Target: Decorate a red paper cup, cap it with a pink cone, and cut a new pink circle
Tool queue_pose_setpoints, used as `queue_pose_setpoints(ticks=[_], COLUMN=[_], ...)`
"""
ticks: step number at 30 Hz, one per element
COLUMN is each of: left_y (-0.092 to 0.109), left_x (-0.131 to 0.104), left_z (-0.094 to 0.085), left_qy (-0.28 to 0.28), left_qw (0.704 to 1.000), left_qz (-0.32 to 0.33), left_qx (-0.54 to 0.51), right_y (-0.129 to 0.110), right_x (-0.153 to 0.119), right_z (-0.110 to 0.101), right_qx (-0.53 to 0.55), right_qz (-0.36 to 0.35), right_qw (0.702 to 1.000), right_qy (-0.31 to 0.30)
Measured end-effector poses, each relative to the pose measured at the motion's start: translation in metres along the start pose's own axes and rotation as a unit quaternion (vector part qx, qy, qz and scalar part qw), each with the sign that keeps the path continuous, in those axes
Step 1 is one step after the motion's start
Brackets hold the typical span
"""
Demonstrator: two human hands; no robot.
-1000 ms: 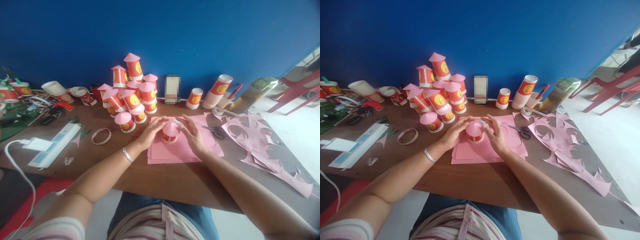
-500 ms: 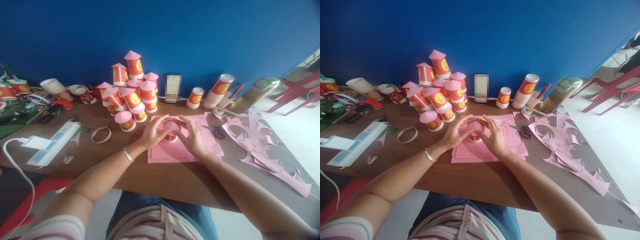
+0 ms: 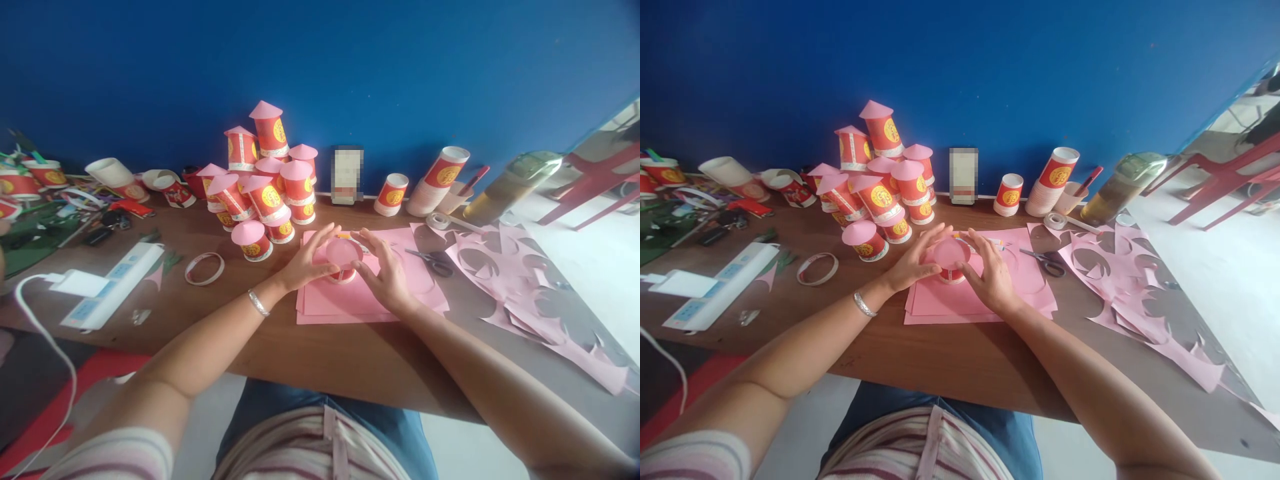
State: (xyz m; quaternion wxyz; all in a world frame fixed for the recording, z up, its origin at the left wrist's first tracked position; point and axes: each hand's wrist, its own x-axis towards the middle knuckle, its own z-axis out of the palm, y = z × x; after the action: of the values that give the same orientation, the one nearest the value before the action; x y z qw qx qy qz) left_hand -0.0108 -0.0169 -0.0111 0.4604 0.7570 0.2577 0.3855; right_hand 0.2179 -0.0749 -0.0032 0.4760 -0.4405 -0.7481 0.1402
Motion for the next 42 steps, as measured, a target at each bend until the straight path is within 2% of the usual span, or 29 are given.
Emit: queue_pose_setpoints(ticks=[3,7,12,16,20,25,34,38,42], left_y=[-0.003,0.007,0.010,0.010,0.017,0.023,0.021,0.016,0.009], left_x=[0.001,0.002,-0.001,-0.004,-0.005,-0.003,-0.001,-0.004,-0.005], left_z=[0.000,0.009,0.027,0.040,0.045,0.047,0.047,0.042,0.025], left_qy=[-0.018,-0.012,0.033,0.054,0.056,0.054,0.049,0.039,-0.011], left_qw=[0.999,0.993,0.980,0.977,0.972,0.969,0.972,0.977,0.991], left_qz=[-0.024,-0.073,-0.035,-0.060,-0.080,-0.079,-0.068,-0.077,-0.055], left_qx=[0.044,0.092,0.195,0.199,0.215,0.227,0.219,0.195,0.122], right_y=[0.001,-0.001,-0.008,-0.013,-0.015,-0.014,-0.013,-0.014,-0.012], right_x=[0.000,0.001,0.003,0.004,0.006,0.008,0.008,0.008,0.005], right_z=[-0.001,-0.001,-0.002,-0.002,-0.001,0.002,0.005,-0.002,-0.012], right_qx=[-0.015,-0.030,-0.039,-0.039,-0.031,-0.027,-0.035,-0.023,-0.006], right_qz=[0.001,-0.002,-0.005,-0.012,-0.012,0.013,0.030,0.011,0.023], right_qw=[1.000,0.999,0.999,0.998,0.997,0.997,0.994,0.998,1.000], right_qy=[-0.006,-0.015,-0.029,-0.051,-0.063,-0.071,-0.098,-0.065,0.005])
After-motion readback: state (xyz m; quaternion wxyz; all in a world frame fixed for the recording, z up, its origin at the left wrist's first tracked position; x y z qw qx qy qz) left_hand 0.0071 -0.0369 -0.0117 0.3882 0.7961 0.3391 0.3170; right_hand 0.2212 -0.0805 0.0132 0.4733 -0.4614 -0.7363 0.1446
